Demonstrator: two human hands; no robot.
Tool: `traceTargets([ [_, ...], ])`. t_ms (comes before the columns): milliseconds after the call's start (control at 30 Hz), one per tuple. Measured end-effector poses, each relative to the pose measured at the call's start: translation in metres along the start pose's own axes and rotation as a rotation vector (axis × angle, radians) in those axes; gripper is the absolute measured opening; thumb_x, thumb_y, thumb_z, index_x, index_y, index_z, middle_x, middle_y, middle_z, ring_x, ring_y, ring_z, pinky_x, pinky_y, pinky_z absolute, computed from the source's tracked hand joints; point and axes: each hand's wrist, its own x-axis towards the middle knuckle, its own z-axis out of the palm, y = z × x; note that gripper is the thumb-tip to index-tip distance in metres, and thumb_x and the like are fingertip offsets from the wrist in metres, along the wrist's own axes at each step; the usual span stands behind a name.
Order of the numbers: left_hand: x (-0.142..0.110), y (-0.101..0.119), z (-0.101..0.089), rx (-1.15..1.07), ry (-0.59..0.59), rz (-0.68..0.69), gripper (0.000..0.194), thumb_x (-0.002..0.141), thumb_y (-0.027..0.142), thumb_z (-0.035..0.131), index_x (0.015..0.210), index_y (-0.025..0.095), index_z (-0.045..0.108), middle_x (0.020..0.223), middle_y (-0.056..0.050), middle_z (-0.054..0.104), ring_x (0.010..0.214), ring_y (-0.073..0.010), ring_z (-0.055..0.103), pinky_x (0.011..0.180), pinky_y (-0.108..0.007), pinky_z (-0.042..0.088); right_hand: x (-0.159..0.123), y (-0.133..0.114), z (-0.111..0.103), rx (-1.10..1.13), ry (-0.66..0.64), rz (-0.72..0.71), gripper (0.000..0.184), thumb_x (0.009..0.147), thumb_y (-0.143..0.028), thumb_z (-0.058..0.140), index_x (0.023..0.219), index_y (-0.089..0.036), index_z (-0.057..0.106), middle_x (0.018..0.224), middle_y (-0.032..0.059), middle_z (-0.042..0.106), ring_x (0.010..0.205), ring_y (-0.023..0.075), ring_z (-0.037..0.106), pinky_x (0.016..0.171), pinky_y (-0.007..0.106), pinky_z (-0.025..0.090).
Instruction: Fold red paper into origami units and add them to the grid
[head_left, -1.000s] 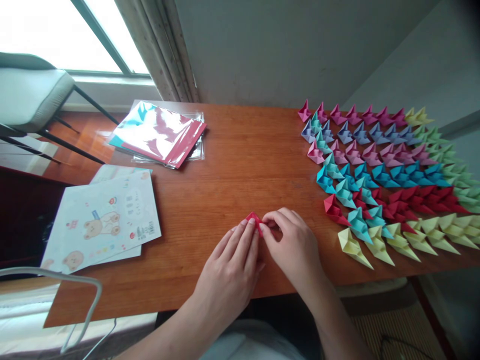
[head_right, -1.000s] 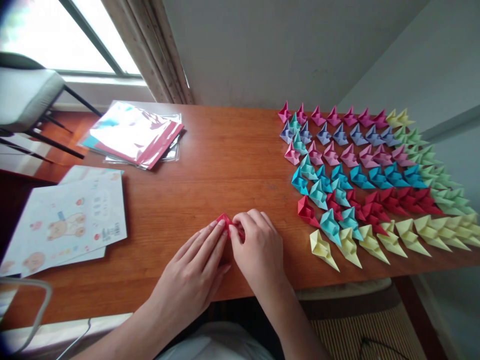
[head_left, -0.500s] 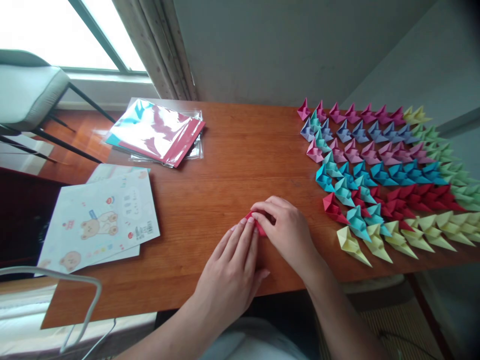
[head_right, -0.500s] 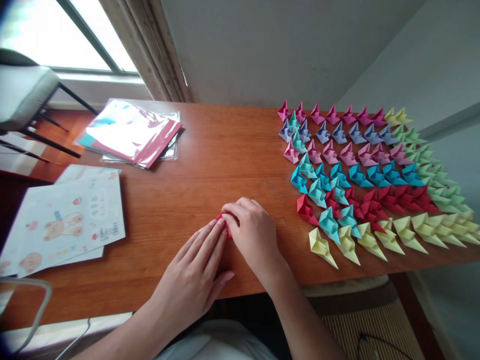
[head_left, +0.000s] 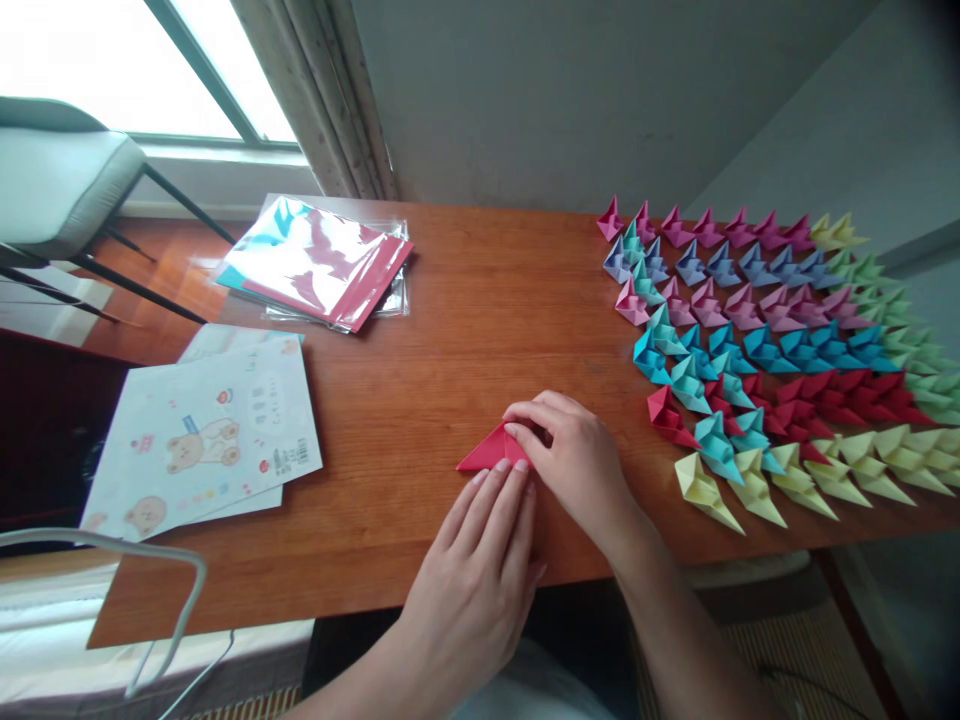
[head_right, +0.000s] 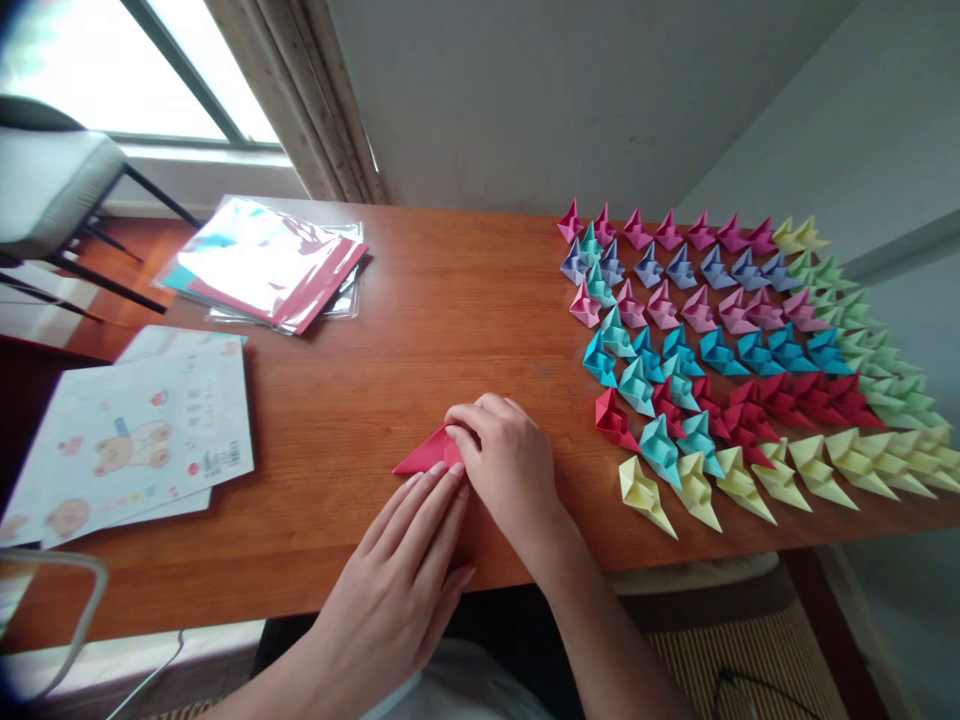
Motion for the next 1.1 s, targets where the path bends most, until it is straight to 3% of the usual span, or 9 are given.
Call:
traceTargets([
  [200, 0.0040, -0.0030, 0.0023, 0.011, -0.061, -0.040, 0.066, 0.098, 0.046, 0.046, 0.149, 0.004, 0.041, 0.158, -0.018, 0.040, 0.147, -0.0333, 0.034, 0.123, -0.044, 0.023, -0.0003, -0.0011, -0.0003, 0.012, 0.001, 0.004, 0.010, 0.092, -0.020, 0.066, 0.093, -0.026, 0.073, 0.090, -0.0005, 0.070, 0.089, 0.0185, 0.064, 0.081, 0.029, 0.048],
  [533, 0.0045, -0.0074, 0.0044, -0.007, -0.099, -0.016, 0.070, 0.099, 0.050, 0.043, 0.151, 0.003, 0.038, 0.161, -0.018, 0.033, 0.150, -0.0350, 0.028, 0.125, -0.046, 0.015, -0.0007, 0.0012, 0.0007, 0.006, 0.003, -0.014, 0.012, 0.093, -0.020, 0.064, 0.094, -0.026, 0.073, 0.092, 0.0003, 0.070, 0.091, 0.0188, 0.064, 0.083, 0.029, 0.049],
  [800, 0.0052, -0.0092, 0.0027, -0.028, -0.093, -0.013, 0.070, 0.098, 0.051, 0.045, 0.150, 0.003, 0.040, 0.161, -0.017, 0.034, 0.149, -0.0341, 0.029, 0.124, -0.045, 0.017, -0.0003, 0.0017, 0.0004, 0.006, 0.002, -0.027, 0.013, 0.093, -0.020, 0.063, 0.094, -0.027, 0.074, 0.092, 0.0010, 0.071, 0.091, 0.0189, 0.064, 0.084, 0.029, 0.049],
  [1100, 0.0063, -0.0089, 0.0035, -0.042, -0.096, -0.036, 0.073, 0.097, 0.053, 0.046, 0.150, 0.003, 0.040, 0.159, -0.017, 0.037, 0.147, -0.0333, 0.035, 0.124, -0.044, 0.019, 0.0074, 0.0055, -0.0066, 0.022, -0.061, -0.052, 0.013, 0.092, -0.022, 0.064, 0.093, -0.027, 0.075, 0.088, 0.0004, 0.070, 0.081, 0.0160, 0.065, 0.074, 0.027, 0.048],
])
